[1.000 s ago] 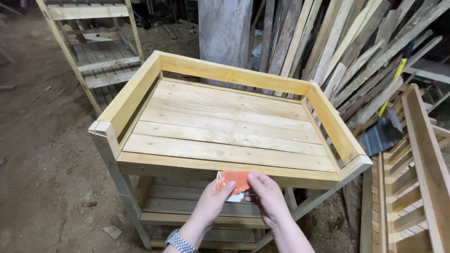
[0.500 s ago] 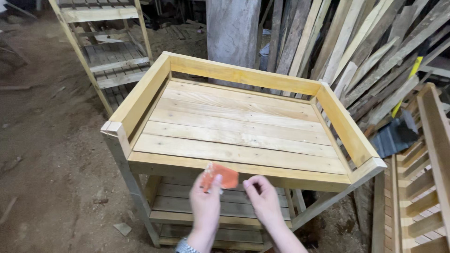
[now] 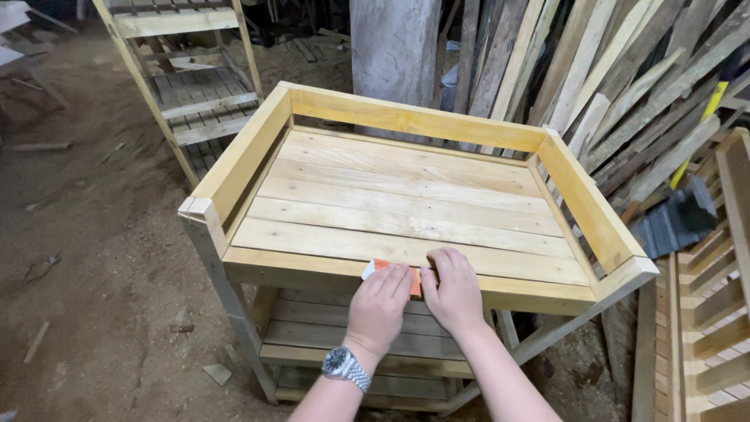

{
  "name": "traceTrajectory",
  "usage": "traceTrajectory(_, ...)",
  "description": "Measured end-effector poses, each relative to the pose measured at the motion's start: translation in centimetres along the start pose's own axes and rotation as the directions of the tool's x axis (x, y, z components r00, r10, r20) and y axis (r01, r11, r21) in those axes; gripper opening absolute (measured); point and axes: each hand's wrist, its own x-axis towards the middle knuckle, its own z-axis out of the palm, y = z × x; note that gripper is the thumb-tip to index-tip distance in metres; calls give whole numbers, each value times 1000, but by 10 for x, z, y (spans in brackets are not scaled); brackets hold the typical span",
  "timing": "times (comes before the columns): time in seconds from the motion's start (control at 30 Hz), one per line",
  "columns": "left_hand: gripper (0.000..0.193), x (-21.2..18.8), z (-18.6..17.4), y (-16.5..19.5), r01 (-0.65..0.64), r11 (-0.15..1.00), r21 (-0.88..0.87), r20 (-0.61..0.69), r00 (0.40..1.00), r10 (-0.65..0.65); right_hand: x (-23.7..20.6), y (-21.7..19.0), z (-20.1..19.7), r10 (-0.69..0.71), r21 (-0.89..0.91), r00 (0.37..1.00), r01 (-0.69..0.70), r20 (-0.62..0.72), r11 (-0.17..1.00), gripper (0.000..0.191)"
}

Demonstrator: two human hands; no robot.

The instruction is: The person sands the surface and edges of a wooden tray-like furniture frame by hand using a piece of sandpaper. Midway, they tear a fresh sheet of sandpaper from a paper backing and continue sanding the tabletop and rails.

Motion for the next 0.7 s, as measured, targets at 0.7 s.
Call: traceTrajectory(0.7,39,-13,-22,-12,86,995,52,150,984,-93,-10,17,-12,-80,-228,997,75,-17,971,33)
